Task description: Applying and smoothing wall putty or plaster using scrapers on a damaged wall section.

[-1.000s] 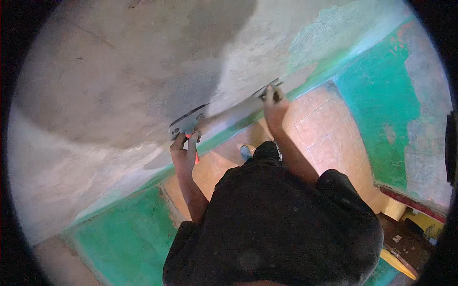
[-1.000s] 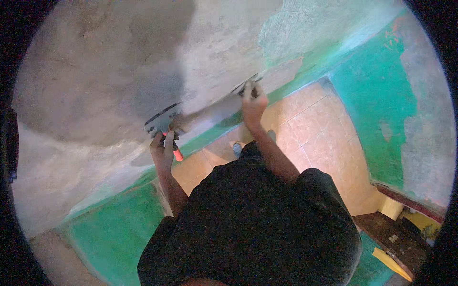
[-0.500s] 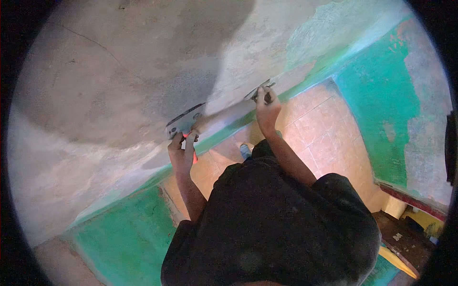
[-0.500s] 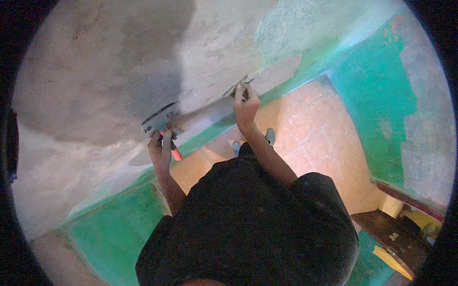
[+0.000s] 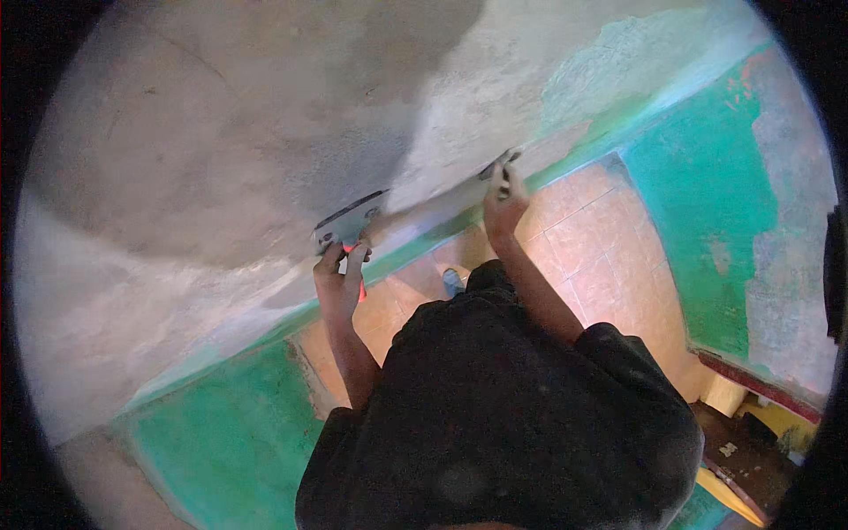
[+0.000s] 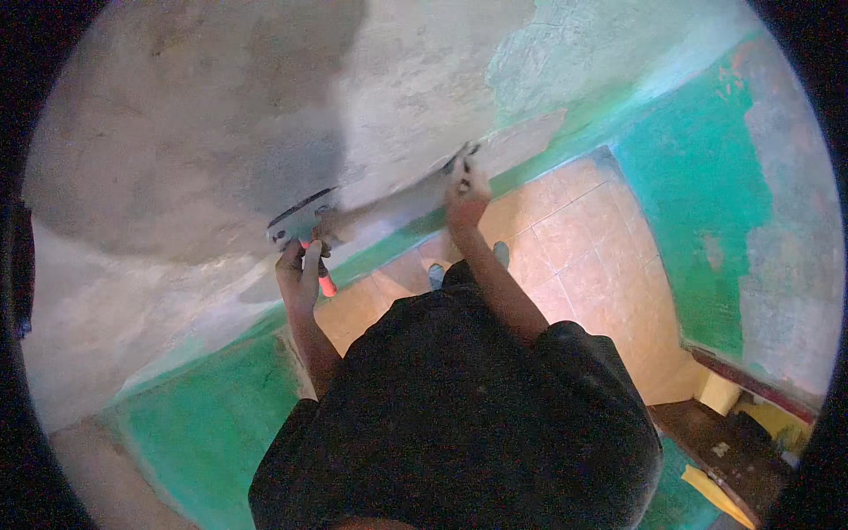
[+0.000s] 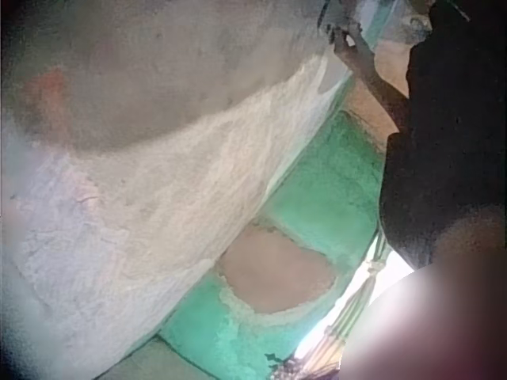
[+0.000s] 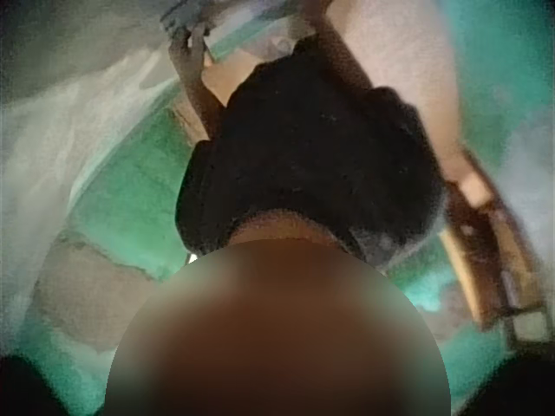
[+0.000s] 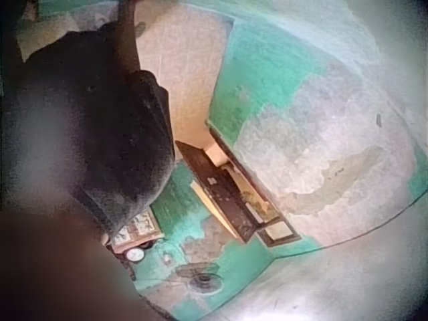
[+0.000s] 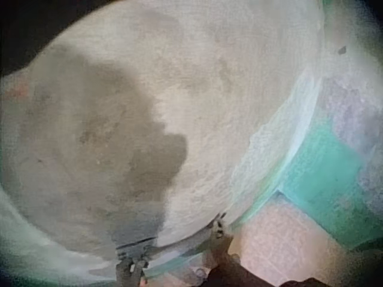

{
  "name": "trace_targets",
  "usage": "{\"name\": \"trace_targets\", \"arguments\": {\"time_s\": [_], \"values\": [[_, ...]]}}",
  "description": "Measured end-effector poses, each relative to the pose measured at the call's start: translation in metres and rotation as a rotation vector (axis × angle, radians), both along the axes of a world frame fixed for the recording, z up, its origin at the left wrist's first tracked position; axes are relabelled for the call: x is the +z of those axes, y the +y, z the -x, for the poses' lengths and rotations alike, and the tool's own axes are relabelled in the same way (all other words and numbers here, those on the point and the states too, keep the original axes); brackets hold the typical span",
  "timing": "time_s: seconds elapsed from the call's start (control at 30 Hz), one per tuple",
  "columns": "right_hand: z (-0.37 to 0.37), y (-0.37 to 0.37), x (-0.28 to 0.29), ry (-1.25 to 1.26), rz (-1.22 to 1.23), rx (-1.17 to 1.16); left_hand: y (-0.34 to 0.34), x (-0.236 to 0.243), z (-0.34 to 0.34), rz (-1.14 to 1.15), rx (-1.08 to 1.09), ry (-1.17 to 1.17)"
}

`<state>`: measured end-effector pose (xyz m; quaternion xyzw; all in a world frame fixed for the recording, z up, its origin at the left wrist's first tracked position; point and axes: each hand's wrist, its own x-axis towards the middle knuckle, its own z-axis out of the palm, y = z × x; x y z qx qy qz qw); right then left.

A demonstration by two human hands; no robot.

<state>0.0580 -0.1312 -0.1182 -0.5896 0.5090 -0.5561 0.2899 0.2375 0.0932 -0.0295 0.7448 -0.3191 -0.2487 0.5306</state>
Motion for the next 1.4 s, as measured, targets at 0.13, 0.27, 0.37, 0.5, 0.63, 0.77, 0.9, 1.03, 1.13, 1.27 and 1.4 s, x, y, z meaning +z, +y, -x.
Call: {"name": "trace_targets", "arguments": {"time_s": [0.13,0.27,0.37,0.5,0.63,0.77,0.9,1.03,1.13,1.27,1.4], "values": [[-0.006,0.001,0.002,0.012,0.045,-0.035,-0.002,0.000,0.002,0.028,0.003,0.014],[-0.018,0.026,-0.028,0.052,0.211,0.103,-0.002,-0.005,0.001,-0.004,-0.002,0.007],[-0.012,0.013,-0.033,0.099,0.263,0.072,0.000,0.002,0.003,-0.030,0.017,0.012],[-0.007,-0.002,-0.022,-0.067,-0.022,0.011,-0.001,0.004,0.004,-0.025,0.021,-0.023],[-0.027,0.036,-0.035,-0.112,-0.121,0.108,-0.005,0.004,0.004,0.020,0.018,0.041],[-0.030,0.043,-0.027,-0.129,-0.218,0.089,-0.002,0.007,0.003,-0.072,0.031,0.042],[-0.015,0.002,0.009,-0.389,-0.273,0.052,-0.001,0.002,0.003,0.011,0.035,0.038],[-0.025,0.021,-0.008,-0.393,-0.271,0.100,-0.003,0.002,0.004,-0.013,0.022,0.039],[-0.024,0.021,-0.005,-0.478,-0.344,0.169,-0.003,0.005,0.005,0.029,0.016,0.062],[-0.021,0.007,-0.003,-0.711,-0.487,0.129,-0.003,0.004,0.003,0.001,0.025,0.017],[-0.025,0.015,-0.005,-0.661,-0.468,0.107,-0.004,-0.001,0.002,0.031,-0.004,0.017]]}}
